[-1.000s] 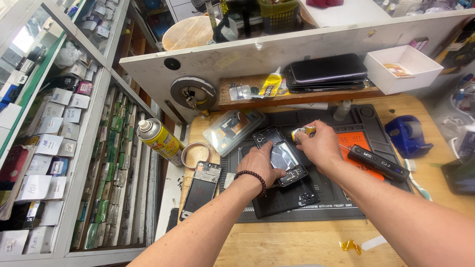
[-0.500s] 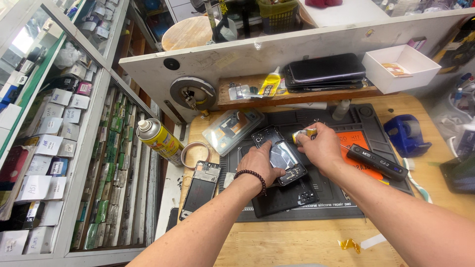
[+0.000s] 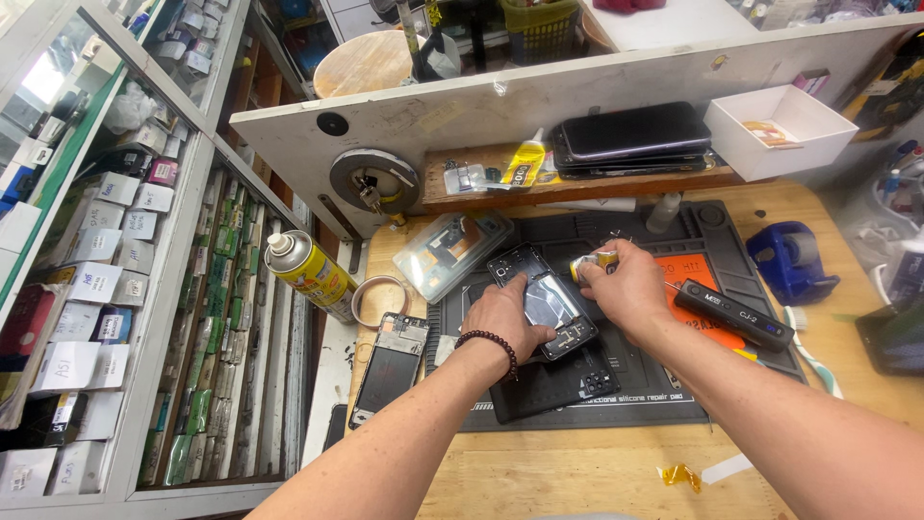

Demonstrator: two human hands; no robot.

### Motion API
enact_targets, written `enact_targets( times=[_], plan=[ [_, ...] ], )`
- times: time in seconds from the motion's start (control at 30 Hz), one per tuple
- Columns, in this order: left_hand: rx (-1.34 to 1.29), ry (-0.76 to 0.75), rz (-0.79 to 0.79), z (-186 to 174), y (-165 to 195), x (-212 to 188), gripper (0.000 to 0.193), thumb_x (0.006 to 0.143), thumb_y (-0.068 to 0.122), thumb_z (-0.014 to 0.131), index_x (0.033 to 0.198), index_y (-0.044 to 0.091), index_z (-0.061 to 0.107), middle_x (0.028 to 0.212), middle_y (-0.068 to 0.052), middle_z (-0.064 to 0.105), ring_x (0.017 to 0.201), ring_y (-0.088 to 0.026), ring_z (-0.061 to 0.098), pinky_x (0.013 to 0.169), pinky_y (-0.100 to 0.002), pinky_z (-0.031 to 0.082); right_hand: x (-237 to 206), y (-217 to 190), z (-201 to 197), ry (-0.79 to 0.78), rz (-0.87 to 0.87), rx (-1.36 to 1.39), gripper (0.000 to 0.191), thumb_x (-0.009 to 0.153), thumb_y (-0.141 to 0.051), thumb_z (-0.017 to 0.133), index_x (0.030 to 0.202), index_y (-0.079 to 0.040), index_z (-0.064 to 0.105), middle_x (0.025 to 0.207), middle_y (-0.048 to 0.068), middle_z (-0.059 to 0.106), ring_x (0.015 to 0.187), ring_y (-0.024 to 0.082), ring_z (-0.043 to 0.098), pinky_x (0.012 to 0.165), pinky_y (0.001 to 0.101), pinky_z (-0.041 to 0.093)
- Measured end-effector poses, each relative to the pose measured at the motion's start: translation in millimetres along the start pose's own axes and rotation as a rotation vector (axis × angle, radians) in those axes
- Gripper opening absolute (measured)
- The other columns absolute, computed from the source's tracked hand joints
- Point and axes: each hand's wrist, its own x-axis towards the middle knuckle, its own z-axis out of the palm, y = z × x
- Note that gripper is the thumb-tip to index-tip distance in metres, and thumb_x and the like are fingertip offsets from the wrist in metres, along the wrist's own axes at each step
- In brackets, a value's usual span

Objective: The person applies adhesive to the edges of a disassembled smartphone, then reattaches the back cover. They secure the phone with rubber bands and wipe the surface with a cloth.

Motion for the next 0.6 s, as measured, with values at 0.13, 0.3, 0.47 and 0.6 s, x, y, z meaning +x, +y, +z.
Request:
enact_targets(
  times=[0.13,0.3,0.47,0.6],
  plan=[
    [-0.007,0.014,0.006,-0.1,-0.3,-0.9,0.093,0.072,0.037,0.091,0.151,0.021,0.045,0.135,-0.018,0.059,0.126,-0.035,0.059,0.103,-0.045,0.051,-0.1,2.3,-1.4,-0.001,0.029,-0.027,0.022,0.090,-0.009,0.073,0.109,0.001,0.066,0.096,0.013,0.076,0.078,0.019,0.077,0.065,0.0291,0.062],
    [-0.014,0.016,0.007,0.3,0.1,-0.3,0.092,0.073,0.036,0.090,0.151,0.018,0.046,0.133,-0.020,0.061,0.124,-0.036,0.061,0.102,-0.045,0.052,0.7,6.7,-2.3,0.008,-0.010,-0.001,0.026,0.089,-0.007,0.073,0.112,0.002,0.065,0.099,0.014,0.075,0.080,0.020,0.077,0.066,0.0295,0.063],
    [-0.024,0.036,0.013,2.9,-0.8,1.0,0.094,0.073,0.036,0.090,0.152,0.017,0.044,0.132,-0.021,0.060,0.124,-0.036,0.061,0.101,-0.045,0.052,1.6,8.7,-2.8,-0.006,-0.022,0.005,0.025,0.090,-0.007,0.072,0.113,0.002,0.066,0.101,0.014,0.075,0.081,0.019,0.078,0.066,0.0292,0.064],
    [-0.026,0.048,-0.001,5.2,-0.9,3.3,0.094,0.073,0.037,0.090,0.152,0.016,0.043,0.132,-0.021,0.060,0.124,-0.036,0.060,0.102,-0.045,0.052,1.0,7.1,-3.3,0.003,-0.007,-0.018,0.026,0.090,-0.007,0.072,0.114,0.001,0.065,0.101,0.014,0.075,0.081,0.021,0.078,0.066,0.0299,0.063]
  ],
)
